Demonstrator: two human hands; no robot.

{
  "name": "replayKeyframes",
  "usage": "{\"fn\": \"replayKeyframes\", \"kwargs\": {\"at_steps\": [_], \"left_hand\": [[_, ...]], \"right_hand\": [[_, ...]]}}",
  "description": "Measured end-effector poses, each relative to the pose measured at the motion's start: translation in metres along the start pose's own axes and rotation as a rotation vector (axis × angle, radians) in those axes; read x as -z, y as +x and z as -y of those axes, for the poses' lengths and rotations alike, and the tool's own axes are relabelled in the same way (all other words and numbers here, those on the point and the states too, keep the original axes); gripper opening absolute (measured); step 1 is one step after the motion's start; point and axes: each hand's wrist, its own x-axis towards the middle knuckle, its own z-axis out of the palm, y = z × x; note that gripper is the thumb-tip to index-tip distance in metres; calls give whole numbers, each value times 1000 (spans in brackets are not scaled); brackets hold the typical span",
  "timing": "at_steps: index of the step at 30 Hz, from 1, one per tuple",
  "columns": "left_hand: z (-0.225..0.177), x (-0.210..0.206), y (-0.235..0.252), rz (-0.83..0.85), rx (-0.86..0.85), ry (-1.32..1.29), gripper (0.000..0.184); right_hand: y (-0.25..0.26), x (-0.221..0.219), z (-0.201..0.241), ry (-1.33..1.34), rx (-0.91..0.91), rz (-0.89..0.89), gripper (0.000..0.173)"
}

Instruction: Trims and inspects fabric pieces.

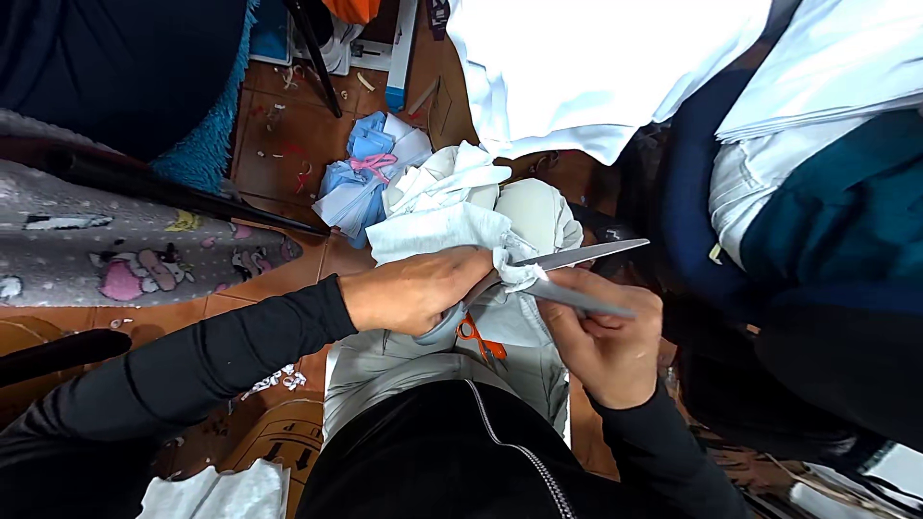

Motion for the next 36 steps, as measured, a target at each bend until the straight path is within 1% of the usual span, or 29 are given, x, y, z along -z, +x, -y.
{"fn": "replayKeyframes", "kwargs": {"at_steps": [2,6,10,14,16,19,20,23,25,27,29,31,33,34,36], "left_hand": [[1,0,1,-13,-29,10,52],[4,-3,-1,44,-14,47,43],[2,-3,-1,74,16,38,49],[3,-6,2,32,-50,-14,55],[6,-6,2,24,-67,28,53],[1,-5,-2,57,-23,112,38],[-2,-5,-3,69,-5,101,34],[-5,-3,-3,50,35,9,36],[-9,7,-5,-50,89,-136,44],[-8,15,-7,-231,104,-276,50],[-4,22,-8,-391,82,-326,59],[-4,27,-1,-468,19,-339,64],[-11,24,17,-453,-43,-345,66],[-14,21,28,-404,-61,-347,65],[-15,19,48,-252,-40,-318,60]], "right_hand": [[-2,0,-1,-5,-12,10,16],[-5,5,-1,-22,-9,16,19],[-6,5,0,-22,-3,2,19],[-9,0,2,-53,18,16,18],[-11,0,0,-64,13,16,17],[-14,6,-2,-78,-12,31,20],[-13,9,-1,-77,-20,33,21],[-6,14,3,-30,-52,11,20],[-4,17,2,24,-103,17,17],[-6,21,-2,96,-155,35,18],[-10,26,-9,146,-174,49,17],[-12,30,-15,194,-166,77,18],[-12,33,-17,237,-151,104,19],[-11,34,-17,265,-140,107,19],[-7,36,-15,315,-112,79,18]]}}
